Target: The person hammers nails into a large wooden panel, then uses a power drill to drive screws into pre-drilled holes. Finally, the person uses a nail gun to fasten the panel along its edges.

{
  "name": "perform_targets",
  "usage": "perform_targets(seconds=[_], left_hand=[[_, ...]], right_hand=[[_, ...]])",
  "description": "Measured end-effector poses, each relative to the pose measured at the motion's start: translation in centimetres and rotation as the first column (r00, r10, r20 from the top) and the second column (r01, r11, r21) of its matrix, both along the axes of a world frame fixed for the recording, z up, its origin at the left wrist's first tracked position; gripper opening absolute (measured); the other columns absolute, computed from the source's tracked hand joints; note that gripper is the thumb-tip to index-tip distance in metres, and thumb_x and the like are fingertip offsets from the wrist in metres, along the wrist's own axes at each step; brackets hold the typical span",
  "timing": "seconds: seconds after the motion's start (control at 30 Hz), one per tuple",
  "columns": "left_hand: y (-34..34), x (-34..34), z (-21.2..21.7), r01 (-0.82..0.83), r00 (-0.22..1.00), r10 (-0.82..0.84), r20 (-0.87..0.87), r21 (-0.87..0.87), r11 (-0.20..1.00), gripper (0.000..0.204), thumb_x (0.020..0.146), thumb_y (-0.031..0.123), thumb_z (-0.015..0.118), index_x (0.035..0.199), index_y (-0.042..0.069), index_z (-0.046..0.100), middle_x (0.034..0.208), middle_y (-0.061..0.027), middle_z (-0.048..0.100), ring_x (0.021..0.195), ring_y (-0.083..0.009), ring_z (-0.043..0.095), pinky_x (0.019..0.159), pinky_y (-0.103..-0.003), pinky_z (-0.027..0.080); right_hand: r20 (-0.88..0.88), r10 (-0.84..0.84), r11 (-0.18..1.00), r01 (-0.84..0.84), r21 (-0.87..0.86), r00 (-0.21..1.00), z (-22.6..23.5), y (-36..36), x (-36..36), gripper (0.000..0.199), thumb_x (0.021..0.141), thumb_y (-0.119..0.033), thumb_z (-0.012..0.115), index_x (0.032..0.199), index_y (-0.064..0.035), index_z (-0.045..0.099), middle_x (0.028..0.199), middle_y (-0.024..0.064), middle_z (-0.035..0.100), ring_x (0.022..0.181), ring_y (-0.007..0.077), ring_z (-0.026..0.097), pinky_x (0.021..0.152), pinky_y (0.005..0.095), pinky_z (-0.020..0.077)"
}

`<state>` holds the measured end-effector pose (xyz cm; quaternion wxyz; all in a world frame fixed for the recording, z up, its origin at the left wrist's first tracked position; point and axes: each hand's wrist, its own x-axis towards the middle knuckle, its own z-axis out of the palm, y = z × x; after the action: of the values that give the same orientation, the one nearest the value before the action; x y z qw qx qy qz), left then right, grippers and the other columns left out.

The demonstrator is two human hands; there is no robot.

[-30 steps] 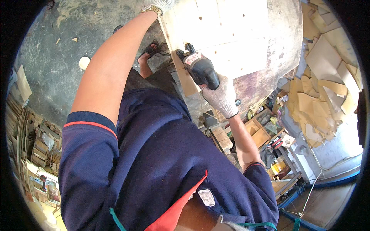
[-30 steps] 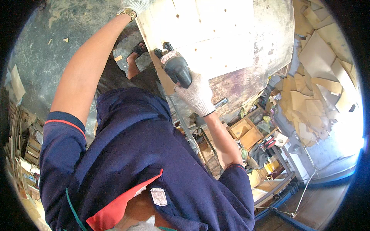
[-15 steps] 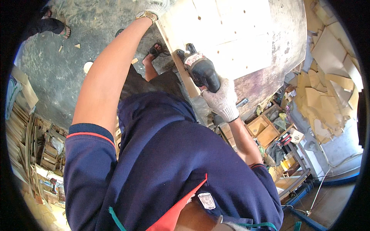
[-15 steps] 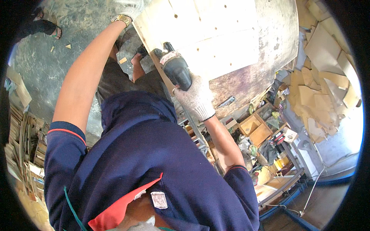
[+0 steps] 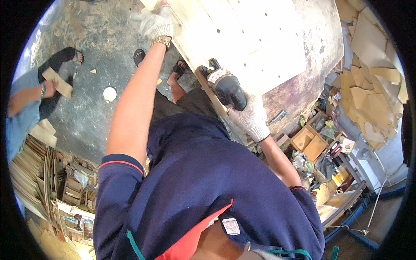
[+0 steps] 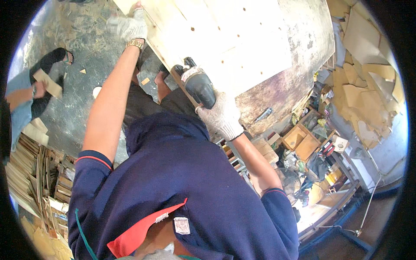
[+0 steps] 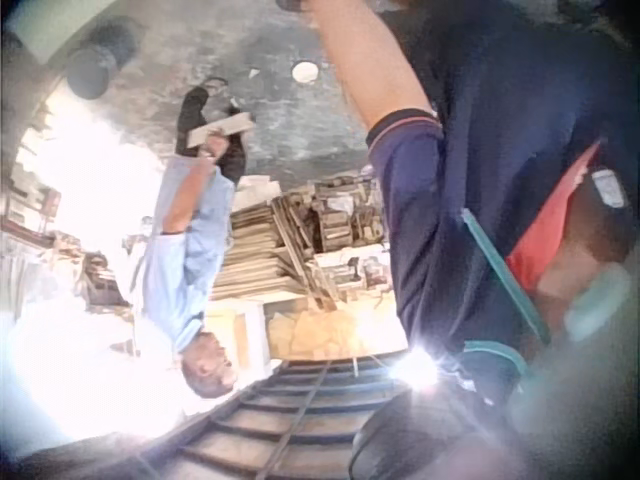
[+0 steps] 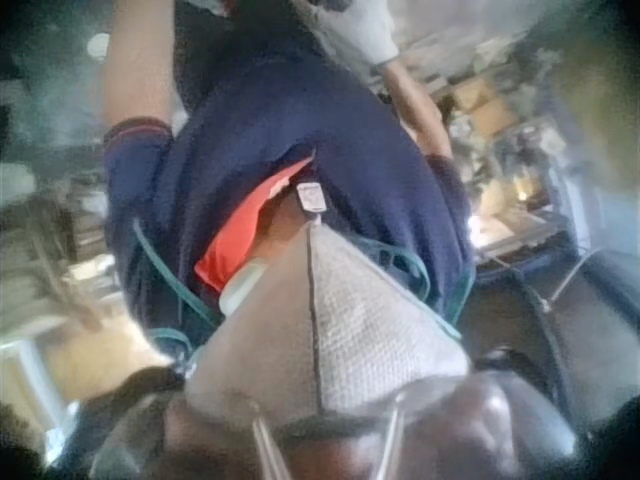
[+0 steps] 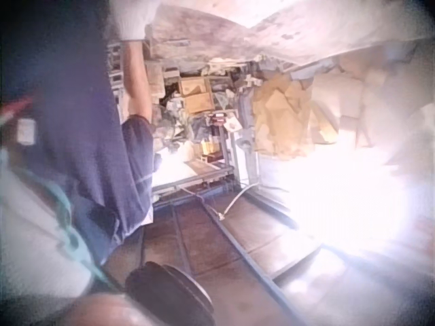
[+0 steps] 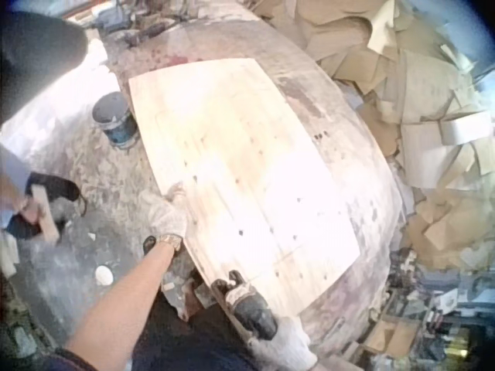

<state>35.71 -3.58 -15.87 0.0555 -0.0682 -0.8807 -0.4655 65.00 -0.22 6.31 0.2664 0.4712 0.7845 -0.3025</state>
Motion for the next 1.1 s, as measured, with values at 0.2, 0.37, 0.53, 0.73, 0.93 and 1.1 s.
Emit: perform_targets(seconds=[0.2, 0.37, 0.53, 0.73, 0.93, 1.1], left_hand=[[-0.2, -1.4, -4.1, -0.018, 0.888, 0.023, 0.46, -0.016, 1.0, 0.079, 0.091, 0.072, 0.062, 0.098, -0.006, 0.074, 0.089, -0.0278, 0.074, 0.086, -0.0408, 0.073, 0.079, -0.051, 0.056], [-0.3, 0.1, -3.3, -0.163, 0.873, 0.096, 0.478, 0.1, 0.982, 0.075, 0.087, 0.068, 0.072, 0.102, -0.006, 0.073, 0.09, -0.0261, 0.074, 0.085, -0.0333, 0.073, 0.076, -0.047, 0.056], [-1.8, 5.1, -2.4, -0.297, 0.795, 0.096, 0.599, 0.245, 0.923, 0.08, 0.086, 0.068, 0.076, 0.097, -0.011, 0.07, 0.086, -0.0202, 0.073, 0.08, -0.0276, 0.067, 0.076, -0.043, 0.055], [-5.1, 7.6, -3.8, -0.256, 0.826, 0.011, 0.564, 0.357, 0.898, 0.077, 0.093, 0.066, 0.068, 0.111, -0.008, 0.071, 0.091, -0.0148, 0.073, 0.082, -0.0229, 0.064, 0.079, -0.041, 0.054], [-6.2, -1.9, -5.6, -0.295, 0.881, 0.038, 0.472, 0.483, 0.825, 0.072, 0.089, 0.058, 0.079, 0.117, -0.006, 0.063, 0.106, -0.0179, 0.073, 0.093, -0.0243, 0.069, 0.081, -0.04, 0.056], [-4.2, -6.2, -7.1, -0.294, 0.88, -0.008, 0.476, 0.557, 0.776, 0.041, 0.1, 0.03, 0.072, 0.127, -0.001, 0.071, 0.096, 0.0007, 0.069, 0.077, -0.0115, 0.056, 0.068, -0.033, 0.048]], right_hand=[[-0.109, -0.101, 0.995, 0.099, -0.025, 0.989, 0.7, -0.5, -0.6, 0.046, 0.079, -0.025, 0.073, 0.118, 0.0002, 0.072, 0.096, 0.0242, 0.074, 0.091, 0.0366, 0.074, 0.083, 0.0445, 0.0583], [-0.193, -0.07, 0.997, 0.076, 0.022, 0.979, 0.5, -0.4, 0.1, 0.045, 0.078, -0.023, 0.072, 0.117, -0.0009, 0.072, 0.096, 0.0243, 0.075, 0.092, 0.0369, 0.075, 0.084, 0.0446, 0.0581], [-0.107, 0.028, 0.999, -0.031, -0.024, 0.994, 0.4, 1.4, 3.0, 0.036, 0.076, -0.022, 0.071, 0.102, 0.0035, 0.073, 0.079, 0.0262, 0.072, 0.078, 0.0399, 0.075, 0.076, 0.0469, 0.0581], [-0.051, 0.147, 0.989, -0.147, -0.012, 0.988, -0.2, 2.3, 5.1, 0.042, 0.074, -0.023, 0.073, 0.107, 0.0028, 0.071, 0.083, 0.0263, 0.071, 0.083, 0.0412, 0.073, 0.076, 0.0472, 0.0564], [-0.039, 0.189, 0.981, -0.188, 0.042, 0.981, -0.3, 2.1, 4.8, 0.043, 0.073, -0.024, 0.074, 0.108, 0.001, 0.07, 0.088, 0.0255, 0.071, 0.087, 0.0431, 0.071, 0.08, 0.0481, 0.0561], [0.014, 0.182, 0.983, -0.182, -0.018, 0.983, -0.1, 2.4, 4.4, 0.041, 0.073, -0.024, 0.074, 0.107, -0.0005, 0.07, 0.091, 0.0264, 0.07, 0.09, 0.0436, 0.07, 0.084, 0.0497, 0.0555]])
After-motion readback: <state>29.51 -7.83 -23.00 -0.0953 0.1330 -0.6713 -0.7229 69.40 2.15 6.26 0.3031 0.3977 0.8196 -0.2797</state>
